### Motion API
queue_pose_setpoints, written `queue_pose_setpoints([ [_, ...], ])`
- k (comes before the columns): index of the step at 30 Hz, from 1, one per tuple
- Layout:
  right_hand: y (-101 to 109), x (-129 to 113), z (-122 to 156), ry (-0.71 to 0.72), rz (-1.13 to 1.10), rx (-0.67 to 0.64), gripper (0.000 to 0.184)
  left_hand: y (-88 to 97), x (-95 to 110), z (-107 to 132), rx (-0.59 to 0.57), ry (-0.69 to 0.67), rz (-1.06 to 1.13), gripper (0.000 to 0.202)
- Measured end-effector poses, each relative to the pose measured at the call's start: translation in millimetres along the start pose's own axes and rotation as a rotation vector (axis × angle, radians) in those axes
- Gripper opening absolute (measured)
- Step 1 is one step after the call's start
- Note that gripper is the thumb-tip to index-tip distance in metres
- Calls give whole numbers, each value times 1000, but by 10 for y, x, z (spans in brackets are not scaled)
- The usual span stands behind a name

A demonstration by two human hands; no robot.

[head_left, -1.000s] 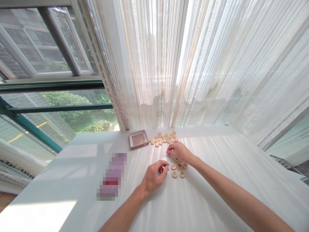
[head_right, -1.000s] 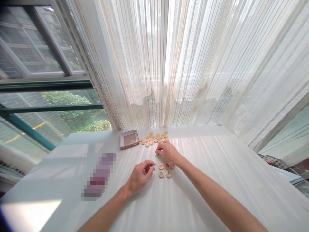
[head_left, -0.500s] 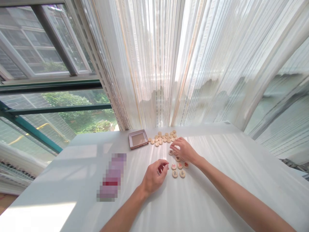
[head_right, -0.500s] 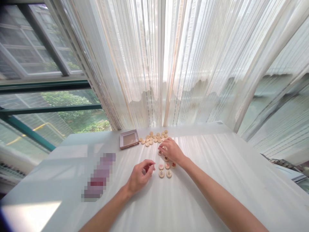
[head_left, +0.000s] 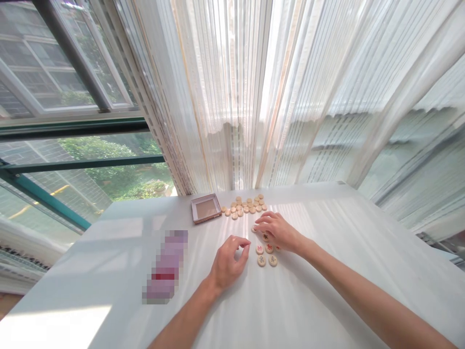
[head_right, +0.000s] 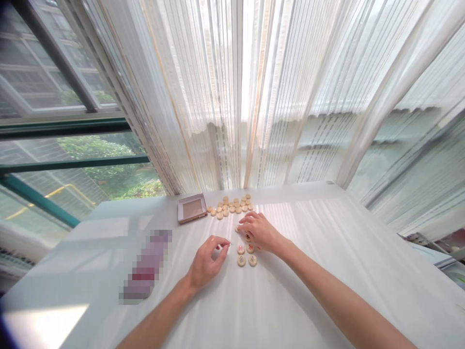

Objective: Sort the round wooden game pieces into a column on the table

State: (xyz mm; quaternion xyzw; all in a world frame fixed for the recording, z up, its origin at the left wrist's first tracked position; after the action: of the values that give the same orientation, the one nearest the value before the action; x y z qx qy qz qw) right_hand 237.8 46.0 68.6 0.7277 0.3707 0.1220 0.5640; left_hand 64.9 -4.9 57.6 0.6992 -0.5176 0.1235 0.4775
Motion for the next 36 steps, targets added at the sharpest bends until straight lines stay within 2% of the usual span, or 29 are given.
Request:
queue_pose_setpoints([
  [8, 6, 6, 18, -1, 7, -1, 39, -13, -13, -3, -8, 6, 28, 13],
  [18, 22, 106, 43, -40, -27, 56, 44, -9, -1, 3, -15, 23, 29, 13],
  [22, 112, 277, 38, -107, -44, 127, 44, -6, -1, 0, -21, 31, 24, 13],
  [26, 193, 592, 17, -200, -41, 194, 47, -13, -10, -9, -24, 31, 16, 13],
  [30, 173, 873, -28, -248, -26, 196, 48, -11, 2, -10, -15, 17, 22, 13],
  [36, 29, 920, -92, -190, -35, 124, 54, -15, -18, -8, -31, 45, 4, 14],
])
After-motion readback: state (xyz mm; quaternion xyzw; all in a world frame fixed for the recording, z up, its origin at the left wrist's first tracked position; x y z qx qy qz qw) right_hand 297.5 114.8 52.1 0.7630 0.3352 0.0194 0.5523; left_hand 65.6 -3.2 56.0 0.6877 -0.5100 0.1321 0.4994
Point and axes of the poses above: each hand's wrist, its own z-axis away from the middle knuckle, its own y-axis out of the back of the hand, x = y × z, the point moved 8 cm from there along -z, towards the middle knuckle
